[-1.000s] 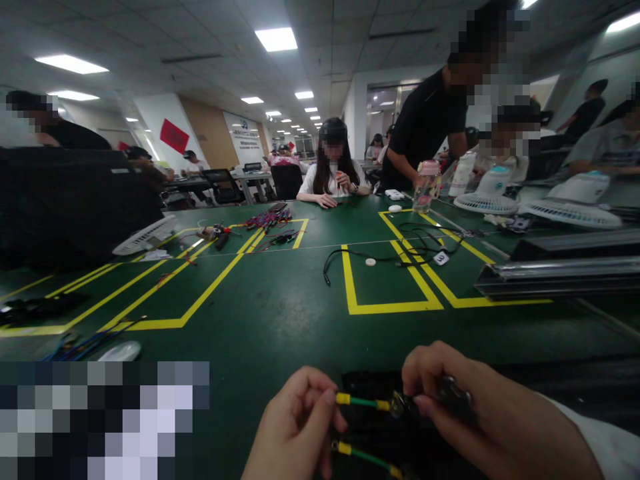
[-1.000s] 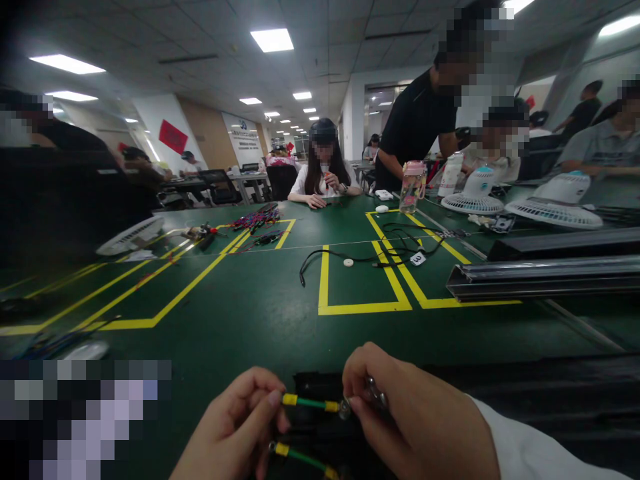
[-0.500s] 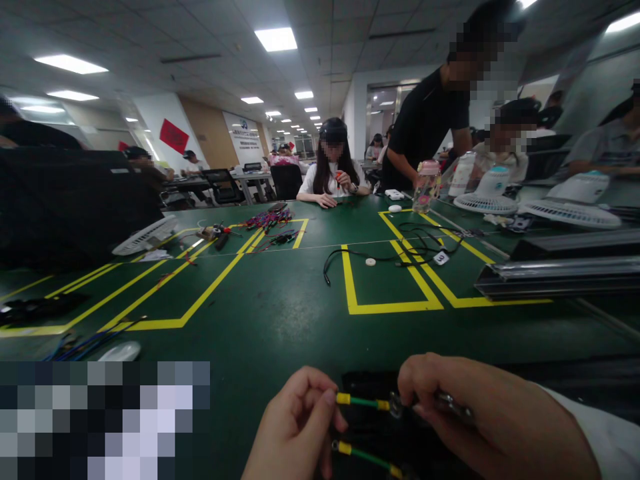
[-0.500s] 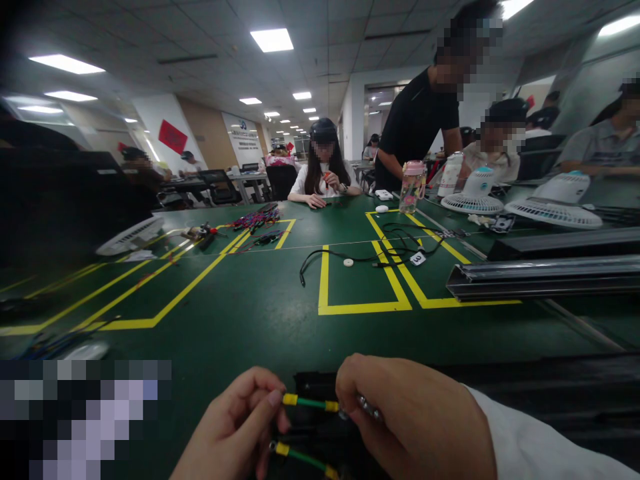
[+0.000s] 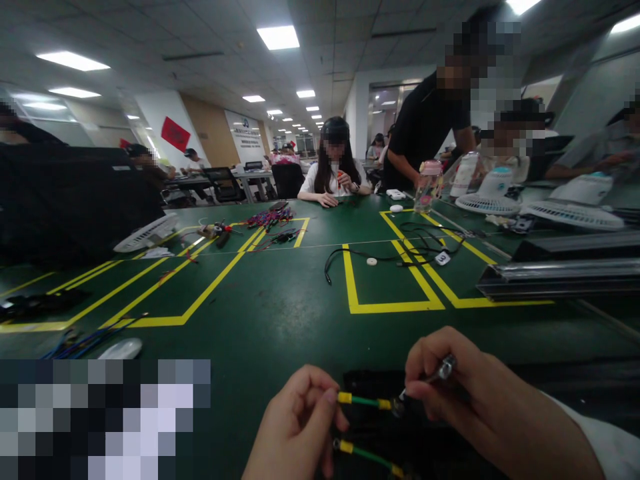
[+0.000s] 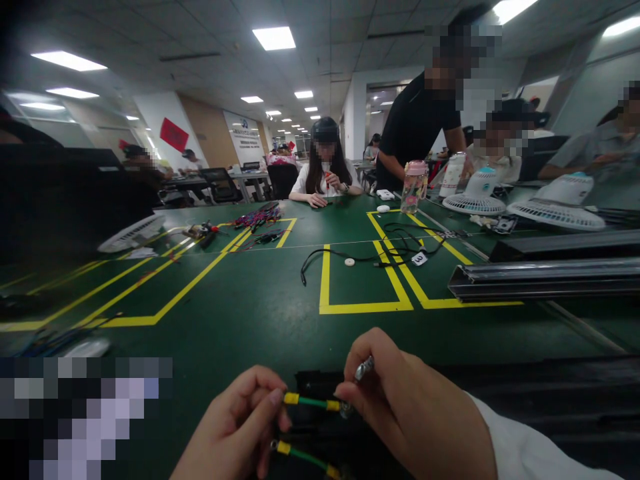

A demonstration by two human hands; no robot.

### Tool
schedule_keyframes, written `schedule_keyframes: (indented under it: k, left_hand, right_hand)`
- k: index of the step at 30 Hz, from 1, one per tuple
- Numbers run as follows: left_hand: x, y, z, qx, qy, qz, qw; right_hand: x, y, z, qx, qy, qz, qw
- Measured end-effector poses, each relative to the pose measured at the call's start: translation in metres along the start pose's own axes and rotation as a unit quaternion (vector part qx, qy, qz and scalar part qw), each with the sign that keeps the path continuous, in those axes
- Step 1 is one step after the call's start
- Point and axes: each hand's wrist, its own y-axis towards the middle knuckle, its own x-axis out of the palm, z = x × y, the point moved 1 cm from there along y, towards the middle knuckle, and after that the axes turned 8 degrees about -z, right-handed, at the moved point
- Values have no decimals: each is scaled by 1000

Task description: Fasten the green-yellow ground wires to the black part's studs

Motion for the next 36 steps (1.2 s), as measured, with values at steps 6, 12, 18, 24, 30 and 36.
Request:
schedule_keyframes:
  k: [6, 12, 18, 24, 30, 36]
  left_hand:
    - [1, -1, 2, -4, 11, 2, 1000]
    - [2, -1, 4, -4, 15, 12, 1000]
    - [2, -2, 4, -7, 13, 10, 1000]
    - [2, -1, 4, -6, 4, 5, 1000]
    - [2, -2, 5, -8, 14, 12, 1000]
    - [2, -2, 5, -10, 10, 9, 1000]
  right_hand:
    - [4, 3, -9, 19, -46, -34, 998]
    - [6, 4, -11, 2, -57, -35, 998]
    - [8, 7, -16, -5, -66, 60, 996]
    - [7, 8, -18, -5, -82, 78, 994]
    - [8, 1, -11, -12, -93, -5, 996]
    - [5, 0, -13, 12, -103, -65, 992]
